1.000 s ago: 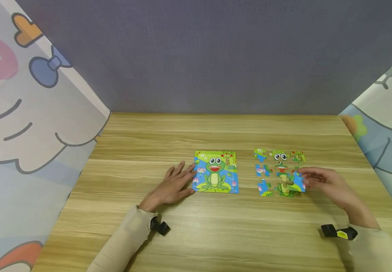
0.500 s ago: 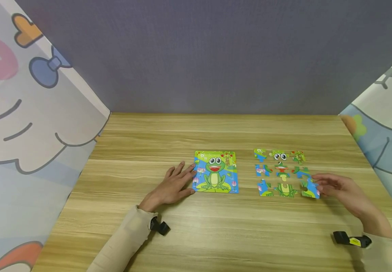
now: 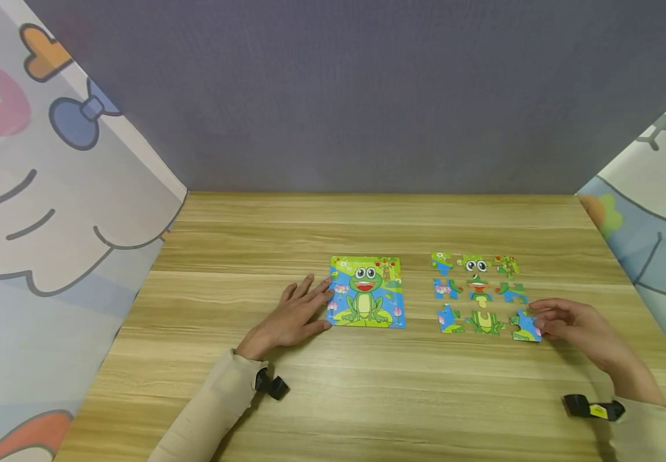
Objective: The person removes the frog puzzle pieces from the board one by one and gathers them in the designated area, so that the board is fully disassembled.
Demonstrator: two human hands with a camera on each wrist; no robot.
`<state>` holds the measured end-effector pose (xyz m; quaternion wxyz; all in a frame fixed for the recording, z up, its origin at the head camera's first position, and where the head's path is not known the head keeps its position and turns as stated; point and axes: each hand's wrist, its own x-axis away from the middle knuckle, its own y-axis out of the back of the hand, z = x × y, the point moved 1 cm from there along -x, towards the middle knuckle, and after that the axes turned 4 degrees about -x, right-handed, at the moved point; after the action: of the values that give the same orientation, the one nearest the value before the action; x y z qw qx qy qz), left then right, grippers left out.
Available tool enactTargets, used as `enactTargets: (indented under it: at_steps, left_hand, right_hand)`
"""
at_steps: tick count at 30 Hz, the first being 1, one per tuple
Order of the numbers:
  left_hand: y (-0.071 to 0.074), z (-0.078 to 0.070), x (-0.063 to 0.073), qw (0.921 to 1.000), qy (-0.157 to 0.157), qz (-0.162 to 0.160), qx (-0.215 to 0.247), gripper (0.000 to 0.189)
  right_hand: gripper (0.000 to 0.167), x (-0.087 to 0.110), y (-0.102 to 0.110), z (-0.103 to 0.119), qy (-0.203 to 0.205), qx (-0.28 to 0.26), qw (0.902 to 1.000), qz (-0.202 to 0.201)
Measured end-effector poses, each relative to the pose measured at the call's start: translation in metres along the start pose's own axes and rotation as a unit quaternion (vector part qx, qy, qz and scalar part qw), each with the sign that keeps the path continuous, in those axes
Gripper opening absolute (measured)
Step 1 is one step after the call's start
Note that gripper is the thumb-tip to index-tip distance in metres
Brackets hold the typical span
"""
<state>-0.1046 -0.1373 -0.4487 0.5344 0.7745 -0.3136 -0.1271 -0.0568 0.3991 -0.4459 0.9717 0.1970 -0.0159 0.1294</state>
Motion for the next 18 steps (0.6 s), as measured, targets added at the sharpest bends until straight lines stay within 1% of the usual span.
enactTargets:
  at_steps: [4,11,15,18]
  left_hand:
    - [-0.001,0.000,0.000,1.0000,0.001,0.000,-0.001,0.065]
    - [0.000,0.000,-0.001,1.0000,0.000,0.001,-0.001,0.064]
    - [0.000,-0.001,-0.002,1.0000,0.000,0.002,-0.002,0.065]
    - [0.000,-0.001,-0.002,1.0000,-0.001,-0.001,0.001,0.065]
  right_hand:
    - [0.047,-0.001,-0.001,0.001,-0.003,0.024,0.9997,-0.005]
    - [0.026,-0.001,-0.003,0.006,-0.012,0.089,0.9957,-0.023]
    - [0.024,-0.001,-0.005,0.009,-0.021,0.111,0.9932,-0.030]
    - [0.026,-0.001,-0.005,0.011,-0.029,0.134,0.9900,-0.032]
